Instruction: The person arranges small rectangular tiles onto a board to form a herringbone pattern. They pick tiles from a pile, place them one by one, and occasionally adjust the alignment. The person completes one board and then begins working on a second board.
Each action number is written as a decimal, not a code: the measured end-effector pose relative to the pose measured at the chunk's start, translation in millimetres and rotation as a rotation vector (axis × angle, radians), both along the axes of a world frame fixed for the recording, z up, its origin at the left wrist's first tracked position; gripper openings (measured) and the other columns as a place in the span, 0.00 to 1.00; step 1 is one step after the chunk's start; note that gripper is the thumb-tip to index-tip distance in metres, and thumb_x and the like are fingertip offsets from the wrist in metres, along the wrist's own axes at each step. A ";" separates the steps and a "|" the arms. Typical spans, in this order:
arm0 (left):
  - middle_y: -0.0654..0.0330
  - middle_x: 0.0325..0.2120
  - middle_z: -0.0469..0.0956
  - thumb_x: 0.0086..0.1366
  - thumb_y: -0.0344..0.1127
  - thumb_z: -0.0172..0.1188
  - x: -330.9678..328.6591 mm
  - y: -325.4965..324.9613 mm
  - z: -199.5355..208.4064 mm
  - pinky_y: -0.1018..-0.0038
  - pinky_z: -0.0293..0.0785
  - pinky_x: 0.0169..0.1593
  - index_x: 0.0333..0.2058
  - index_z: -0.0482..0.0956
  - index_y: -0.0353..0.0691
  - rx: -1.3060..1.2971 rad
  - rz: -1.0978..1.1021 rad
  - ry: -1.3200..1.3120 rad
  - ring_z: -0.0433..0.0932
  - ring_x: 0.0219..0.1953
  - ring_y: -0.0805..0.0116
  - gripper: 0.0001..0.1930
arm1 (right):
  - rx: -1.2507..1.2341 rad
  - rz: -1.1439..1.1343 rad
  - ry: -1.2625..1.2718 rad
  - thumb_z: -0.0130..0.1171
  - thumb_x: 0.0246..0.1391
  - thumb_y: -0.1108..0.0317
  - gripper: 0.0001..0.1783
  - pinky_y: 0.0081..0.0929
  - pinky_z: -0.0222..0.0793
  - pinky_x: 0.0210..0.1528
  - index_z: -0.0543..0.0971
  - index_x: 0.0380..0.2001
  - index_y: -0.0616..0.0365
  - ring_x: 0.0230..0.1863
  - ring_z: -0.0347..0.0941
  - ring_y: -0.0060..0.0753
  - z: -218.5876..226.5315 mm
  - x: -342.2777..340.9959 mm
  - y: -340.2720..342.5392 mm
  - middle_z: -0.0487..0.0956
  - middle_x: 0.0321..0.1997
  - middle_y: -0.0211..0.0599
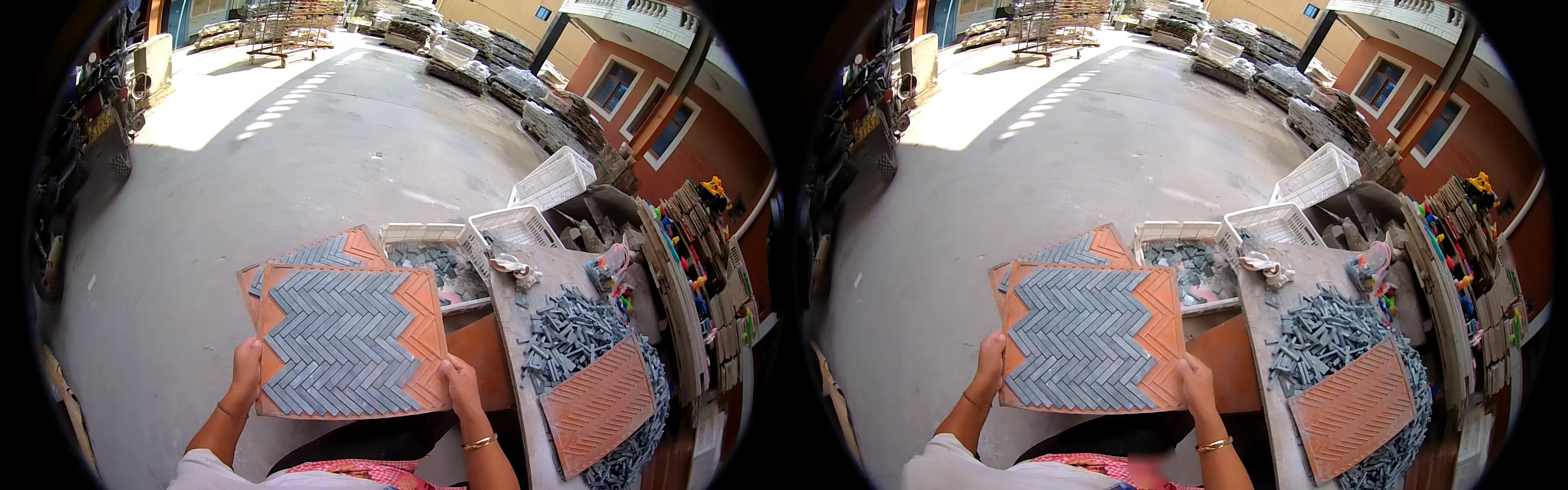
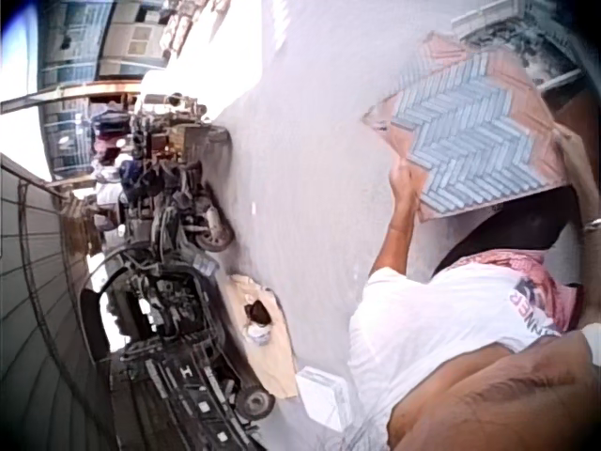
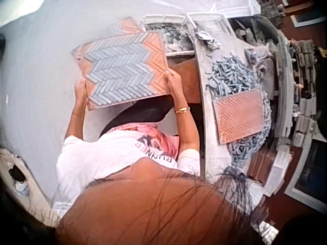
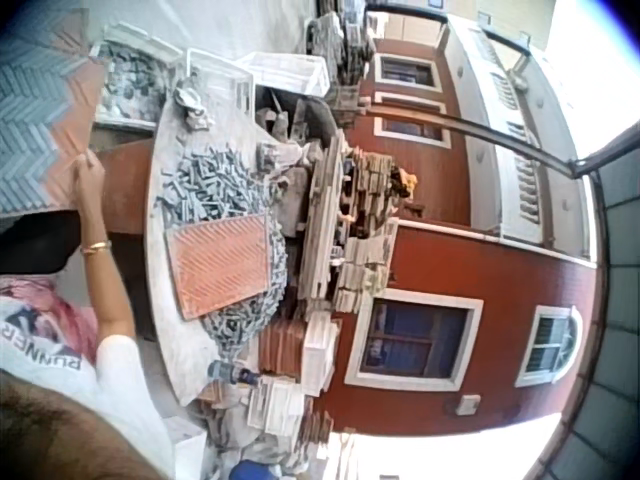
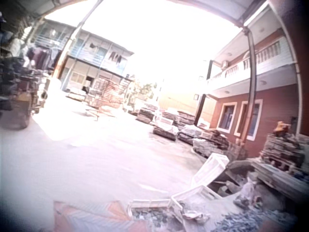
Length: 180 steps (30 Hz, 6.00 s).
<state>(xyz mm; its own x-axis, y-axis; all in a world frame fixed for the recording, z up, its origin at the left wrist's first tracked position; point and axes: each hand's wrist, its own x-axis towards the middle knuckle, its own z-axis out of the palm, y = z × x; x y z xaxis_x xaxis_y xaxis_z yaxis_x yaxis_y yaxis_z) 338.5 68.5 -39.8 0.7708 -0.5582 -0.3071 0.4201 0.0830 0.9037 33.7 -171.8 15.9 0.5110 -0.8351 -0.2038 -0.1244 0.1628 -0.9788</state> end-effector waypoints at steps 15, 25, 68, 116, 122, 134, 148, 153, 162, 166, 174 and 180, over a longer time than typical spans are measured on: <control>0.59 0.15 0.62 0.66 0.35 0.48 16.5 8.3 -44.8 0.72 0.61 0.25 0.21 0.63 0.35 0.511 0.095 -0.615 0.61 0.19 0.72 0.15 | -0.460 0.194 0.445 0.55 0.54 0.63 0.16 0.33 0.71 0.41 0.81 0.37 0.65 0.38 0.79 0.46 -45.1 141.0 -133.2 0.81 0.34 0.52; 0.51 0.12 0.61 0.65 0.37 0.51 22.4 9.0 -30.1 0.65 0.56 0.21 0.20 0.63 0.33 0.608 -0.042 -0.784 0.61 0.15 0.61 0.17 | -0.627 0.111 0.447 0.54 0.51 0.65 0.13 0.36 0.71 0.37 0.82 0.31 0.63 0.32 0.78 0.50 -47.0 158.2 -140.3 0.79 0.28 0.54; 0.46 0.56 0.65 0.69 0.43 0.49 3.1 -75.3 22.6 0.61 0.67 0.58 0.61 0.59 0.32 0.432 0.232 -0.825 0.68 0.55 0.53 0.28 | 0.022 -1.453 -0.922 0.51 0.61 0.65 0.17 0.31 0.71 0.52 0.68 0.49 0.65 0.47 0.73 0.34 -33.3 -227.4 2.2 0.75 0.45 0.40; 0.53 0.52 0.72 0.69 0.35 0.47 -222.2 -118.1 -13.8 0.63 0.67 0.59 0.58 0.65 0.32 0.080 -1.154 0.382 0.70 0.55 0.58 0.21 | 0.184 -1.097 0.704 0.58 0.55 0.52 0.22 0.37 0.72 0.38 0.79 0.33 0.66 0.33 0.79 0.42 -68.7 -324.6 236.0 0.80 0.30 0.51; 0.50 0.51 0.72 0.70 0.34 0.46 -234.4 -137.8 33.3 0.65 0.67 0.55 0.52 0.71 0.31 0.328 -1.541 -0.484 0.71 0.53 0.57 0.17 | 0.158 -0.840 1.134 0.55 0.54 0.48 0.25 0.45 0.69 0.34 0.78 0.25 0.64 0.29 0.75 0.56 -14.2 -351.7 217.2 0.79 0.25 0.51; 0.46 0.66 0.51 0.49 0.41 0.70 -341.6 -411.8 53.5 0.53 0.42 0.68 0.65 0.51 0.33 -0.282 -1.060 -1.752 0.46 0.69 0.49 0.49 | -0.780 -0.859 1.124 0.67 0.46 0.50 0.44 0.38 0.57 0.64 0.62 0.61 0.63 0.65 0.59 0.51 61.5 -451.8 -18.7 0.63 0.63 0.53; 0.43 0.57 0.66 0.57 0.64 0.57 -598.3 -585.0 115.3 0.55 0.58 0.61 0.65 0.53 0.36 -0.495 -1.189 -1.494 0.63 0.61 0.48 0.48 | -0.977 -0.756 1.420 0.74 0.26 0.40 0.63 0.50 0.48 0.66 0.55 0.66 0.45 0.63 0.54 0.59 73.4 -508.0 -141.7 0.59 0.62 0.57; 0.49 0.54 0.71 0.52 0.72 0.54 -624.5 -585.0 133.5 0.55 0.66 0.56 0.59 0.68 0.50 -0.294 -1.259 -1.576 0.67 0.58 0.51 0.42 | -0.994 -0.764 1.422 0.75 0.26 0.50 0.63 0.50 0.50 0.64 0.52 0.68 0.39 0.61 0.57 0.62 72.7 -506.5 -152.8 0.62 0.58 0.62; 0.50 0.54 0.71 0.56 0.62 0.58 -606.3 -547.6 128.8 0.59 0.59 0.62 0.57 0.71 0.51 -0.580 -1.361 -1.502 0.70 0.56 0.53 0.34 | -1.010 -0.745 1.179 0.72 0.32 0.50 0.46 0.43 0.55 0.58 0.68 0.59 0.44 0.59 0.63 0.52 71.2 -487.7 -158.5 0.70 0.53 0.52; 0.44 0.58 0.67 0.56 0.60 0.59 -584.7 -514.3 115.6 0.60 0.58 0.63 0.58 0.70 0.46 -0.692 -1.419 -1.255 0.64 0.61 0.48 0.35 | -1.069 -0.704 1.057 0.71 0.32 0.43 0.52 0.41 0.62 0.49 0.63 0.60 0.57 0.49 0.69 0.47 66.9 -451.8 -149.2 0.75 0.46 0.45; 0.51 0.52 0.67 0.55 0.56 0.63 -569.9 -506.2 128.4 0.60 0.62 0.57 0.52 0.73 0.47 -0.886 -1.046 -1.459 0.64 0.56 0.49 0.30 | -1.115 -0.923 1.183 0.60 0.41 0.31 0.43 0.41 0.64 0.53 0.73 0.52 0.52 0.53 0.69 0.49 88.2 -468.5 -142.0 0.76 0.46 0.47; 0.48 0.62 0.61 0.55 0.67 0.55 -578.6 -538.3 87.3 0.36 0.45 0.62 0.58 0.70 0.60 -0.383 -1.120 -1.507 0.51 0.68 0.50 0.34 | -0.807 -0.902 1.112 0.62 0.44 0.37 0.37 0.55 0.40 0.68 0.77 0.51 0.51 0.69 0.51 0.55 73.9 -476.4 -189.5 0.62 0.65 0.56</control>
